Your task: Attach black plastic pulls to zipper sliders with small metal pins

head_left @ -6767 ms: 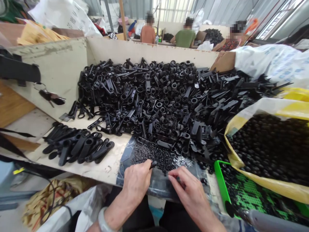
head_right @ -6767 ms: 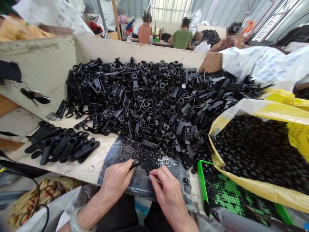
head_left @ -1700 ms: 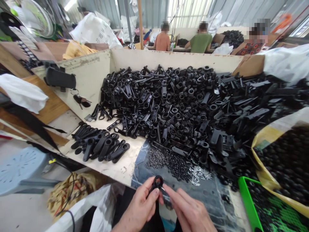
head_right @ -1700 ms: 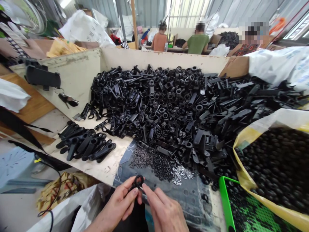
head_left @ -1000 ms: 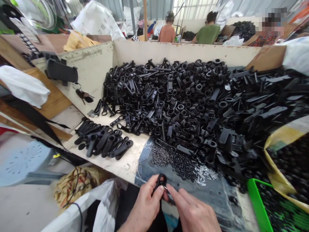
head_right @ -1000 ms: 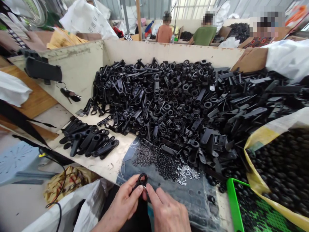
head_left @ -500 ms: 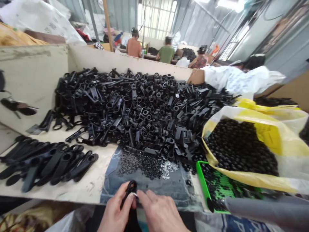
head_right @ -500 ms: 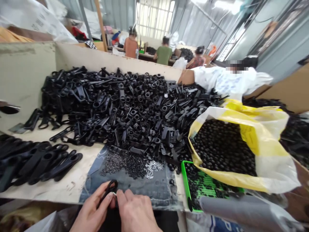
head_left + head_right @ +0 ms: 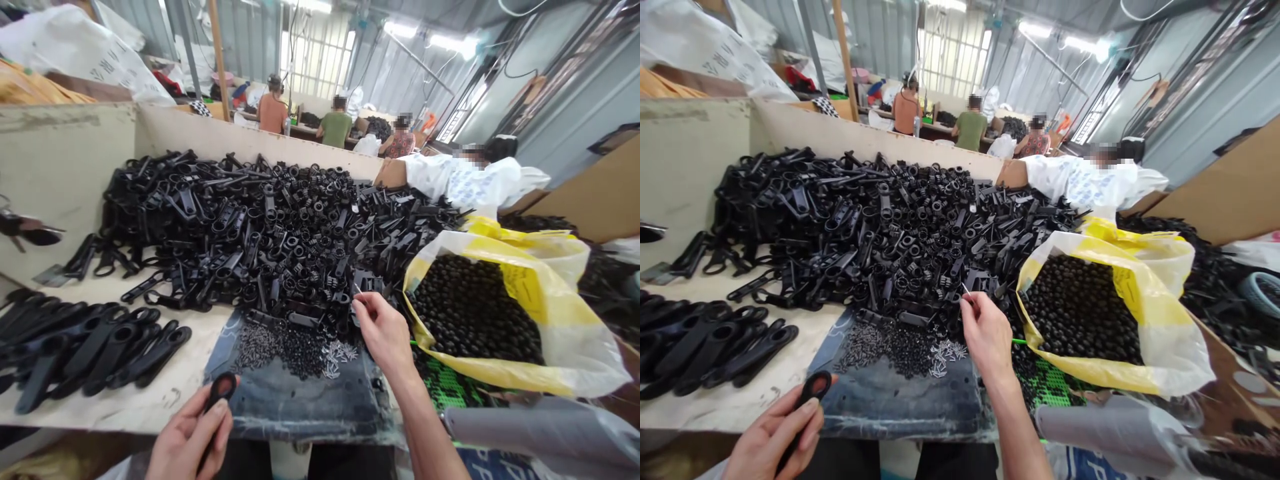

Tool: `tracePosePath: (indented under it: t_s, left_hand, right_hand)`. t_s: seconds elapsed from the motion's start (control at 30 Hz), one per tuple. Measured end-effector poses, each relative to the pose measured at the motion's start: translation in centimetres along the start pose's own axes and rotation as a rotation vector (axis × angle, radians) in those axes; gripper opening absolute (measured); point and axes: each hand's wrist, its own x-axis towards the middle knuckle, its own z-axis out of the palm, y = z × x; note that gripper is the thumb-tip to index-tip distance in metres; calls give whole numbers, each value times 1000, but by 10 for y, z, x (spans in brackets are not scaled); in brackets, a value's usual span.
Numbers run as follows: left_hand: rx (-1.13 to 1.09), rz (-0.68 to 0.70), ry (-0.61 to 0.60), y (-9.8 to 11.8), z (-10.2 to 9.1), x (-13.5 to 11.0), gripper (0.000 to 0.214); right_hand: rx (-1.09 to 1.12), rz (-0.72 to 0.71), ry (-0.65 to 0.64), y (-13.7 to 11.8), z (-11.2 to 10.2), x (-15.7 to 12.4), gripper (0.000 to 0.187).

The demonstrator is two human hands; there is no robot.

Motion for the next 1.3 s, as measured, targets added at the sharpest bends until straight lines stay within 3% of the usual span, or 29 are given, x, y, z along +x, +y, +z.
tracePosePath:
  t_s: [0.23,0.37,0.43,0.53,0.6,0.67,0.73,0.83,1.03,1.3]
  left_hand:
    - [-13,27,-94,10,28,1,61]
    - [-171,-116,-260,12,38,-5,53]
    - [-258,-173,-273,12,38,-6,45]
    - [-270,-143,-238,15,35,-8,39]
    - [-265,-98,-228,17,35,-11,37]
    - [-297,-76,-226,17,36,-14,34]
    - [-369,-82,-213,14,38,-16,33]
    - [-478,-85,-204,6,39,-18,32]
    - [-585,-53,-260,-11,39,-21,31]
    - [-530,28,-83,-29,47,-21,48]
  right_hand:
    - [-257,146,119,2,7,44,33]
    - [-318,119,60,-1,17,59,21]
    - [-303,99,49,-6,19,56,19]
    - [-134,19,132,-20,14,31,31]
    - [265,-85,167,-36,10,-2,34]
    - [587,-6,-140,-52,12,-45,34]
    - [790,164,-465,-64,21,-87,47]
    - [981,385,-542,-71,43,-129,42]
    - [979,334,-535,-66,65,-137,38]
    - [970,290,-445,-68,73,-144,30]
